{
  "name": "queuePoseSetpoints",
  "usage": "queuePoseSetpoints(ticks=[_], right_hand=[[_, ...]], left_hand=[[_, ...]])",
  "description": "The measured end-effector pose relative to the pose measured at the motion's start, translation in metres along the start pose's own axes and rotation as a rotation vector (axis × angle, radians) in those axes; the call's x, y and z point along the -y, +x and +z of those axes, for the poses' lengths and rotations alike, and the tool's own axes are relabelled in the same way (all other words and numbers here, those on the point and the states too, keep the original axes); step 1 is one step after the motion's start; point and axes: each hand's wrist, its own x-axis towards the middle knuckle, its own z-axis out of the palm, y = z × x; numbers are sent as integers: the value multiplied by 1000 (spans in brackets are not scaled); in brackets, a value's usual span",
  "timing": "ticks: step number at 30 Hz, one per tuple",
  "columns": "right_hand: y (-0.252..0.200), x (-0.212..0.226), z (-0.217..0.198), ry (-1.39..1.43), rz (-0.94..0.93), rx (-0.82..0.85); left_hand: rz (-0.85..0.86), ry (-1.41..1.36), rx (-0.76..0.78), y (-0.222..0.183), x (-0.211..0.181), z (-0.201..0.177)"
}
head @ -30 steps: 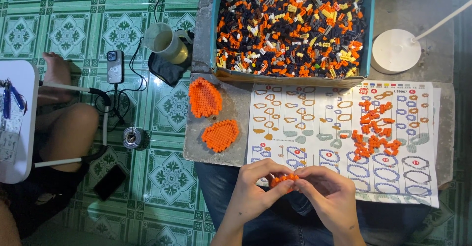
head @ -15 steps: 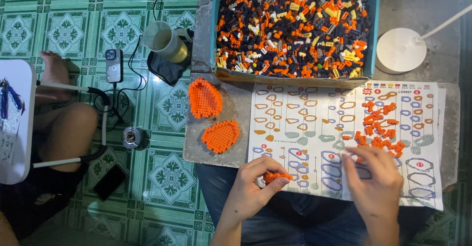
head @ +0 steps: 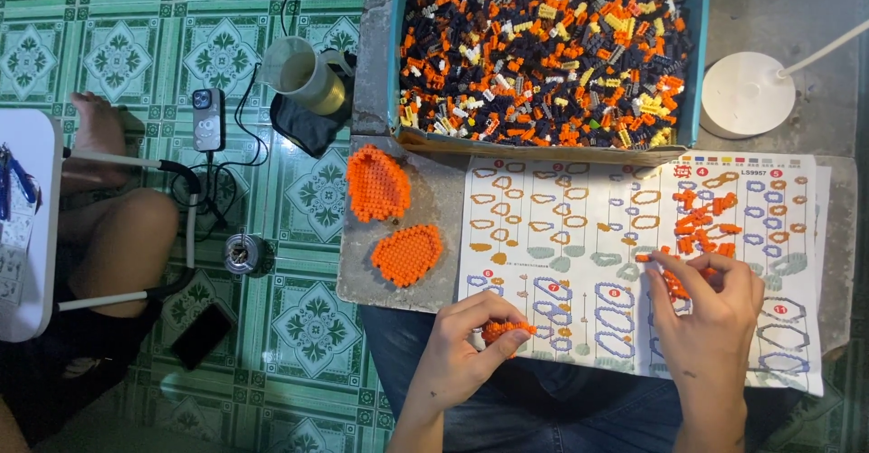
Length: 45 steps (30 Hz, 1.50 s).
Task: The person assembles a structure from small interlocking plastic toy blocks by hand, attaching individual blocks to the growing structure.
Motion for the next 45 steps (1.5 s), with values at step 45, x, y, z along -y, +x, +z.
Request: queuePoseSetpoints(ticks=[45], right_hand=[[-1,-8,-1,-40,-26,51]], left_hand=[[7,37,-104,20,6,-10]])
